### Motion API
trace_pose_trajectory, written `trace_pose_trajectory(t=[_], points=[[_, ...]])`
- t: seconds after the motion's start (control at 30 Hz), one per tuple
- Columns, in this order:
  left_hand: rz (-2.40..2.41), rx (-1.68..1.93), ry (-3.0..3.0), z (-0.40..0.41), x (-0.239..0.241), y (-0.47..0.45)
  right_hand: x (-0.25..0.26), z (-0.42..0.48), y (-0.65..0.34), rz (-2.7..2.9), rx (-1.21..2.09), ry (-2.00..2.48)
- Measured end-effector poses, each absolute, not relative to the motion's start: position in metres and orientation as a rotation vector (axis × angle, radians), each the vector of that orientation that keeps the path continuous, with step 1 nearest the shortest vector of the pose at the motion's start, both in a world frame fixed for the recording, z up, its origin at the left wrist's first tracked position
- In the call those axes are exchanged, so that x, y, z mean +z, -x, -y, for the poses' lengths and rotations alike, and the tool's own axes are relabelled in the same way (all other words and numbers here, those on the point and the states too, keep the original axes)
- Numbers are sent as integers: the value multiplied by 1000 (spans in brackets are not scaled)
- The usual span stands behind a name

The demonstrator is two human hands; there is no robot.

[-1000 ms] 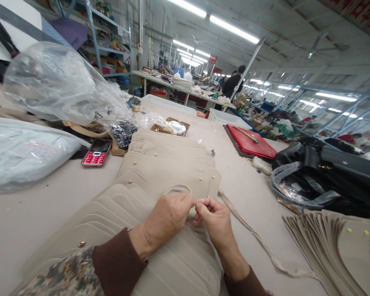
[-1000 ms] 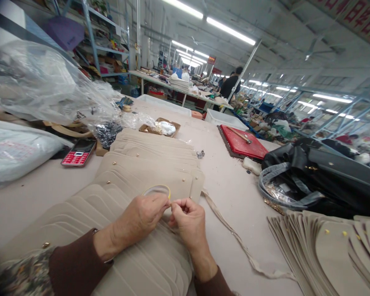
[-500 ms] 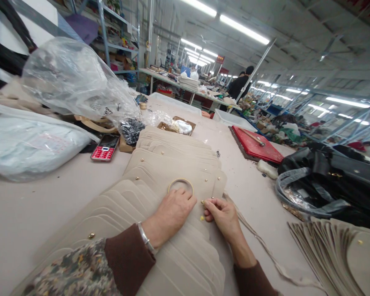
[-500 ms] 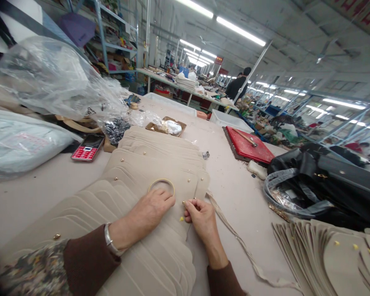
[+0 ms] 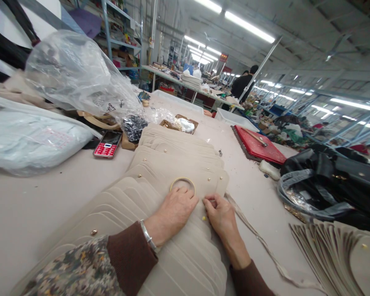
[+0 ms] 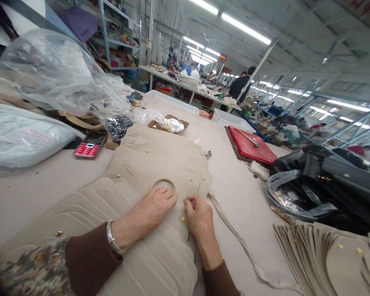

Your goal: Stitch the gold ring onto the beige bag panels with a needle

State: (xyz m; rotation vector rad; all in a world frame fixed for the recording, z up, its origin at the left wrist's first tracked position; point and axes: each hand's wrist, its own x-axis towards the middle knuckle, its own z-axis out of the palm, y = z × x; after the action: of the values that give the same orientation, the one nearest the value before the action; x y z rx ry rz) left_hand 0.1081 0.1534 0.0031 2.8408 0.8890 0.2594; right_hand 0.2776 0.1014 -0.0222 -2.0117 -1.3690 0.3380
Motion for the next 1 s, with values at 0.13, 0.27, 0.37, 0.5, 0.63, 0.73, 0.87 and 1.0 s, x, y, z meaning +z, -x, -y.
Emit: trace_pose_trajectory(t=[0.13, 0.27, 0.37, 0.5, 0.63, 0.73, 0.87, 1.0], points=[[-866, 320, -2855, -154, 1, -107, -26, -94, -285, 1132, 582, 1946], [-847, 394, -2880, -155, 0, -105, -29, -85, -287, 1158, 662, 1833], [-815, 423, -2895, -155, 2, -103, -28, -86, -283, 1382, 434, 1845], [-787, 445, -2901, -153, 7, -100, -26, -94, -278, 1483, 260, 1906], [-788, 478, -2876, -154, 9, -98, -22, -94, -281, 1591, 282, 1932], [-752, 541, -2826, -154, 10, -96, -18, -88, -287, 1687, 483, 1905], [-715, 576, -2761, -154, 9, -94, -12, -81, -289, 1698, 649, 1851], [-593, 639, -2729, -155, 3, -94, -11, -80, -286, 1732, 540, 1808]])
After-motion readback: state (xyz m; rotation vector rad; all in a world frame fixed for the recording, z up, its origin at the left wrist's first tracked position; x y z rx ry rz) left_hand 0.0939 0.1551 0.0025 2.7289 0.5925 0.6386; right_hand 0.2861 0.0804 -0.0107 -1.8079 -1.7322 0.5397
